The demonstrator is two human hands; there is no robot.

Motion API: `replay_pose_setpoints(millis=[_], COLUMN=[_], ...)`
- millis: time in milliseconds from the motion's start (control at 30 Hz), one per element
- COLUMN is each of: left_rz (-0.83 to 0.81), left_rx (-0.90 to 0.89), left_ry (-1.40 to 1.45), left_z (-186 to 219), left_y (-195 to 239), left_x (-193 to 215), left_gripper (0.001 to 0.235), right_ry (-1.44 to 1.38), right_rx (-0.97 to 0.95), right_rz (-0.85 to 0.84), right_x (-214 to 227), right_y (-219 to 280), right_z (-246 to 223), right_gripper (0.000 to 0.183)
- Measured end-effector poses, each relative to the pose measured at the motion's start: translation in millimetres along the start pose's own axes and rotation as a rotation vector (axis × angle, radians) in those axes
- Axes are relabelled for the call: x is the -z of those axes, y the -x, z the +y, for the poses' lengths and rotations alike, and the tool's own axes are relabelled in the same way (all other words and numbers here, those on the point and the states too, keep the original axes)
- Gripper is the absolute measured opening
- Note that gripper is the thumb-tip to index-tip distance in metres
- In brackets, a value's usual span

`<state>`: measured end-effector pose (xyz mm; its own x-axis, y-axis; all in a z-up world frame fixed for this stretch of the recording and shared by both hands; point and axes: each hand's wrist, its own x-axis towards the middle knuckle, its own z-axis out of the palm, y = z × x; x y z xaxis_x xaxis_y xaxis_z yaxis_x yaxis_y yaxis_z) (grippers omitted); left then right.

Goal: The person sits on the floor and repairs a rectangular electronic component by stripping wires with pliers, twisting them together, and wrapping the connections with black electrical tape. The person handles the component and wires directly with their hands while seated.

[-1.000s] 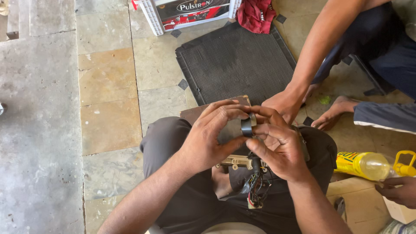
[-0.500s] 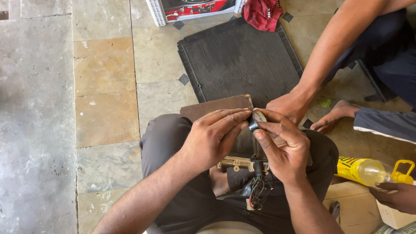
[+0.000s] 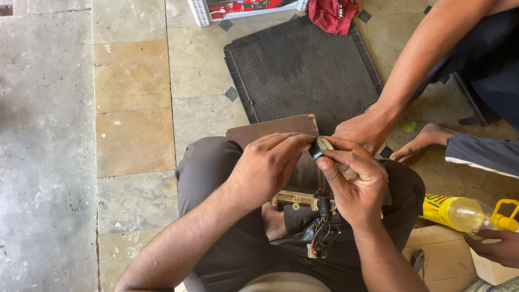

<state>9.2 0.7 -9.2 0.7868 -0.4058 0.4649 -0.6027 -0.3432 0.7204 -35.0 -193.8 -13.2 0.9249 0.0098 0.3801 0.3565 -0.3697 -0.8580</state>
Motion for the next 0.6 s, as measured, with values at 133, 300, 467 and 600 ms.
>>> replay_pose_setpoints(millis=[133,300,467,600], left_rz=[-0.013,0.062,0.045,0.049], left_rx=[0.038,-0.059,-0.135,-0.139], left_ry=[0.103,0.057,-0.066,-0.036], left_z=[1.2,2.7,1.0,-0.3], left_y=[-2.5,-2.7,-5.6,-6.4], left_x=[4.1,8.5,4.2,7.2], left_gripper=[0.023,0.021,0.020,0.019], right_ry=[-0.041,-0.049,-0.109,-0.135], right_rx=[0.001,0.017,-0.090,-0.151], right_rz=[0.001,-0.009,-0.033,-0.046], right_x=[-0.4,0.8,4.3,5.2], right_y=[-1.0,0.3,0.3,0.2], right_z=[0.8,0.4,4.8,6.8], right_gripper=[0.018,0.017,0.019,0.016])
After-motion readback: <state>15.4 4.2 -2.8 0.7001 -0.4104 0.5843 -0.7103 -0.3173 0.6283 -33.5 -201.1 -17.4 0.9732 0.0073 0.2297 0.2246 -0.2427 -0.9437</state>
